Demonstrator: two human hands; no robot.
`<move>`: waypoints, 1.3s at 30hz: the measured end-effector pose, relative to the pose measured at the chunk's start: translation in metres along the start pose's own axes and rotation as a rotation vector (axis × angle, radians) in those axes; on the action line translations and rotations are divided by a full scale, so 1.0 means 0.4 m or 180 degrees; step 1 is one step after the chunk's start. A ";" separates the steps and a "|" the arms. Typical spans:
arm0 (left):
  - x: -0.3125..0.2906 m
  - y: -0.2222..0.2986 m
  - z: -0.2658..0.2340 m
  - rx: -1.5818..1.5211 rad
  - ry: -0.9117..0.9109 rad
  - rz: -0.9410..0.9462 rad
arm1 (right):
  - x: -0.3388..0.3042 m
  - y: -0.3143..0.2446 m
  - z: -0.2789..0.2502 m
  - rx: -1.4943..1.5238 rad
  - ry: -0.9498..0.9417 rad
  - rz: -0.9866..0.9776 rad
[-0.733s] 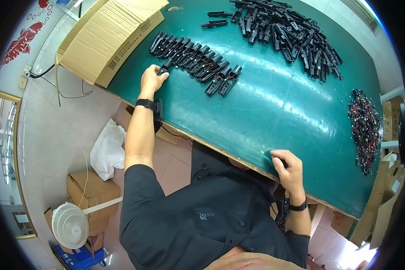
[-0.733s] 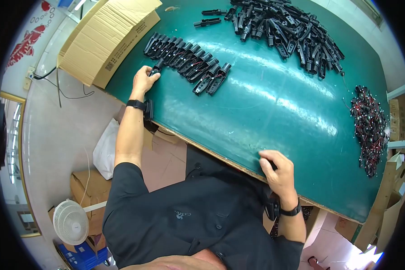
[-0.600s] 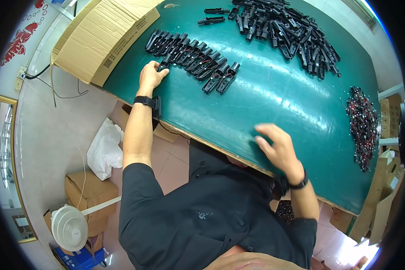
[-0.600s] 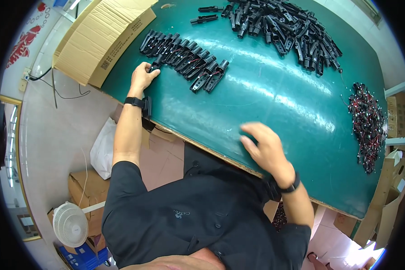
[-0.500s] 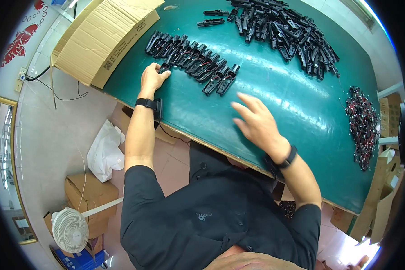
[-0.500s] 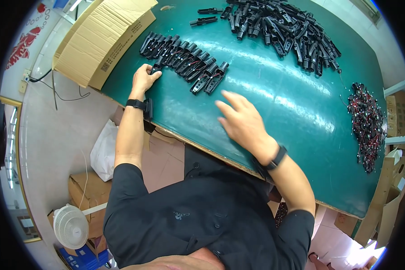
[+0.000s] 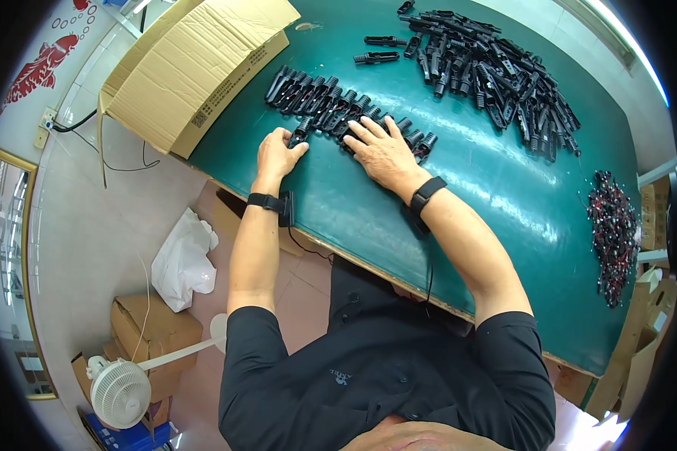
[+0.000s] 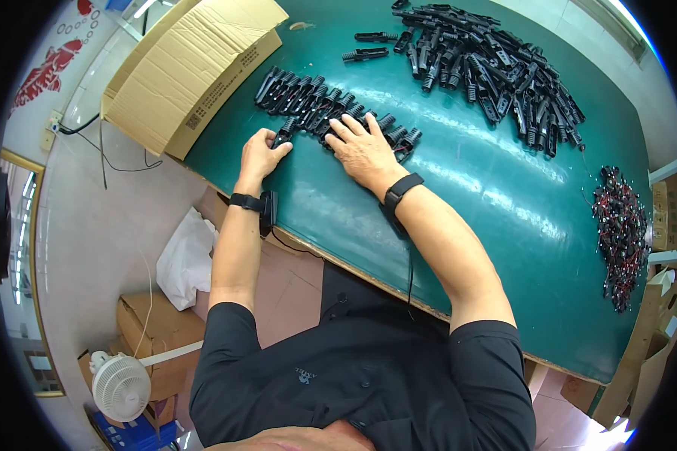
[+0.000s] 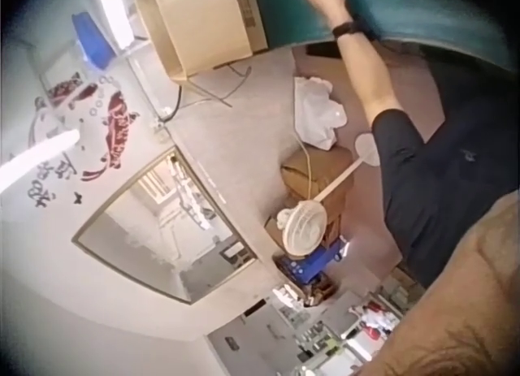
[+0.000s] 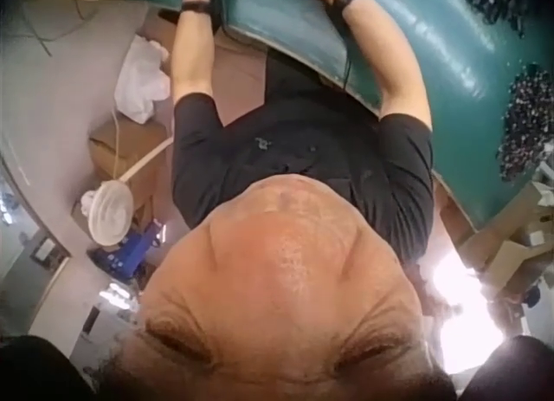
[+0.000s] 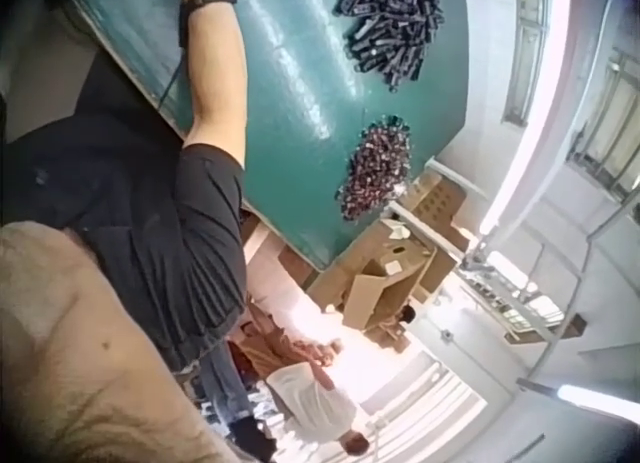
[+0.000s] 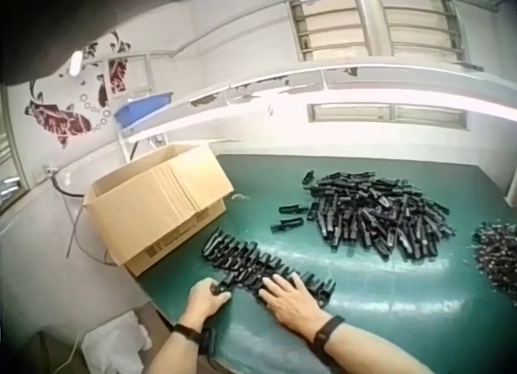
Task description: The person assembles electronic components by inserting a wired sensor into a black plastic housing, fitting a circular cap onto the end, and snapping the housing shut. They place the finished assembly onto a row on the table and repeat the process.
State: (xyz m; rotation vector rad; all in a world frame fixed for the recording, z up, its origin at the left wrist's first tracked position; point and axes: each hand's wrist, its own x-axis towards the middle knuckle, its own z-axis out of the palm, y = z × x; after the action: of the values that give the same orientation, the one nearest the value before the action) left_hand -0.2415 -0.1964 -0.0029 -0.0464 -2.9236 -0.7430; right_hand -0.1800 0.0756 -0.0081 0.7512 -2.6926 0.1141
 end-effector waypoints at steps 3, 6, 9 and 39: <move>0.014 0.008 0.012 0.0199 0.0170 0.0196 | 0.013 0.034 0.001 0.0006 -0.0195 -0.0055; 0.029 0.021 0.027 0.0170 0.0189 0.0201 | 0.026 0.060 -0.007 0.0047 -0.0223 -0.0081; 0.020 0.009 0.024 0.0117 0.0188 0.0202 | 0.021 0.054 -0.017 0.0083 -0.0127 -0.0092; -0.046 -0.005 0.004 -0.1009 -0.0252 0.0504 | -0.671 0.056 -0.338 0.1278 -0.0206 0.0928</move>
State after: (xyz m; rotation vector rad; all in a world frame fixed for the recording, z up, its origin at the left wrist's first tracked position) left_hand -0.2234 -0.1973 -0.0076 -0.3394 -2.7994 -1.1909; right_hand 0.0645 0.2482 0.0262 0.4638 -2.8595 0.7295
